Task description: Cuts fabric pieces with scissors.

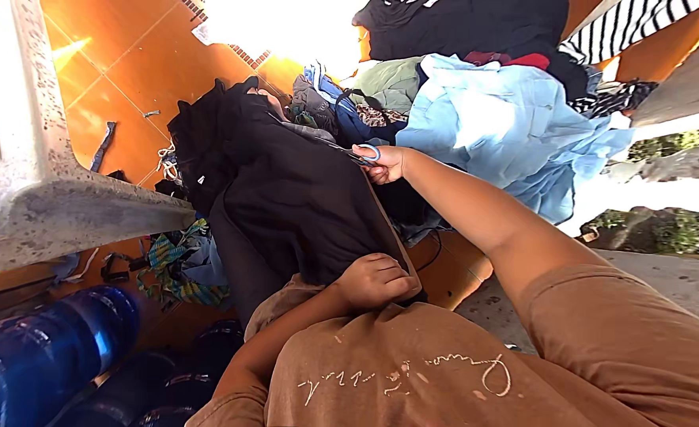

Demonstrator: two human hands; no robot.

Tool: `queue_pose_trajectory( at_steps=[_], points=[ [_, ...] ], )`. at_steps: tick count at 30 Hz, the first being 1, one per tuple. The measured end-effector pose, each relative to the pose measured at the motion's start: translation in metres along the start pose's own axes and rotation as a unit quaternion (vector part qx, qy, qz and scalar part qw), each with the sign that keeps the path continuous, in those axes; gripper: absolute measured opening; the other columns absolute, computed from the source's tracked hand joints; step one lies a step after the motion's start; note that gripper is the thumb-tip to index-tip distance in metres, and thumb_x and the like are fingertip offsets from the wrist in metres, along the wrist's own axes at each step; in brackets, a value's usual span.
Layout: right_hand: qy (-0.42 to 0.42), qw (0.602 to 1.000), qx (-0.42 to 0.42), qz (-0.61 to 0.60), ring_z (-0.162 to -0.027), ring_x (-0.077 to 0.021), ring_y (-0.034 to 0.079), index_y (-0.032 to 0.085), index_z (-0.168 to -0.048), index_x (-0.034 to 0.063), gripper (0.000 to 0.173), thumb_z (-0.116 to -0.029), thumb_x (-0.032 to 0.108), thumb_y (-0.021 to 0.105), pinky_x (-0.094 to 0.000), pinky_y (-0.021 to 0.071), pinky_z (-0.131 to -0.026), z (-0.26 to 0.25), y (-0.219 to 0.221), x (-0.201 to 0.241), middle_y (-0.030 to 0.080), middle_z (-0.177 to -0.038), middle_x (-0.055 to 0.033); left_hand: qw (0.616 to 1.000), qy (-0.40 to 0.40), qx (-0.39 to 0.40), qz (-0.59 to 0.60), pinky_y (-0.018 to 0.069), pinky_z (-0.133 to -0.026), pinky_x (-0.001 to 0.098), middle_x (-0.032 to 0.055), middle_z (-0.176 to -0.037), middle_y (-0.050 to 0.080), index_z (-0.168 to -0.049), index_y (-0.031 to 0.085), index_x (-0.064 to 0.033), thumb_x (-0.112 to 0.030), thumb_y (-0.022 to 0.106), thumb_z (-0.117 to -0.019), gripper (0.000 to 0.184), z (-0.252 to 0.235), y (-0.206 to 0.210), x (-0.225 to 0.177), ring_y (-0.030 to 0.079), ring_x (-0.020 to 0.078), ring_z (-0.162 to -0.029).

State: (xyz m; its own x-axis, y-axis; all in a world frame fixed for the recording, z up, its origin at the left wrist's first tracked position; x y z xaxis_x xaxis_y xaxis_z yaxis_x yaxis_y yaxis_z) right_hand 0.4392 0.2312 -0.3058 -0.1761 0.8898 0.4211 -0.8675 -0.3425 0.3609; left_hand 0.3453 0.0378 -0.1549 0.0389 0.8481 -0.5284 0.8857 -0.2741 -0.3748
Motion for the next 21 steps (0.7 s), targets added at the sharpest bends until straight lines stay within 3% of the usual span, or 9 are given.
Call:
queue_pose_trajectory(
  at_steps=[10,17,21],
  points=[
    [0.011,0.999,0.031,-0.021,-0.036,0.0012,0.037,0.042,-0.067,0.0169,0.062,-0.1069,0.062,0.024,-0.0125,0.0308,-0.035,-0.018,-0.007,0.003,0.039,-0.049,0.0058,1.000,-0.007,0.007,0.010,0.0573,-0.084,0.0345,0.0118,-0.079,0.073,-0.090,0.071,-0.0033,-0.005,0.056,-0.0995,0.018,-0.001,0.000,0.004,0.072,0.0248,-0.077],
    [0.002,1.000,0.022,0.012,-0.036,0.0026,0.036,0.045,-0.073,0.0170,0.053,-0.1095,0.053,0.029,-0.0116,0.0311,-0.036,-0.018,-0.009,0.005,0.038,-0.049,0.0077,1.000,-0.006,0.012,0.009,0.0572,-0.084,0.0338,0.0118,-0.078,0.073,-0.090,0.071,-0.0027,-0.005,0.056,-0.0994,0.018,-0.002,0.002,0.004,0.072,0.0249,-0.077],
    [0.003,0.999,0.034,0.029,-0.039,0.0010,0.040,0.046,-0.076,0.0159,0.056,-0.1084,0.057,0.026,-0.0124,0.0336,-0.037,-0.013,-0.011,-0.001,0.043,-0.053,0.0057,0.999,-0.040,-0.014,0.023,0.0577,-0.084,0.0346,0.0122,-0.078,0.072,-0.089,0.070,-0.0020,-0.006,0.056,-0.1002,0.018,0.000,-0.005,0.010,0.072,0.0250,-0.076]
  ],
)
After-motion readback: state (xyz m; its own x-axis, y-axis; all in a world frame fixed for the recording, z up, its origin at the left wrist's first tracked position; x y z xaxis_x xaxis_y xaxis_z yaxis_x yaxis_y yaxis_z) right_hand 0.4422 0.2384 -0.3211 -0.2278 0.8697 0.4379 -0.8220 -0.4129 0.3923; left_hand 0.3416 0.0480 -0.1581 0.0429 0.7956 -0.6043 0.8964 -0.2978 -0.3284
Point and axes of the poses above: each hand's wrist, its own z-axis away from the middle knuckle, its own y-axis out of the palm, x = y × z, the point moved 9 cm from there along -z, towards the middle knuckle
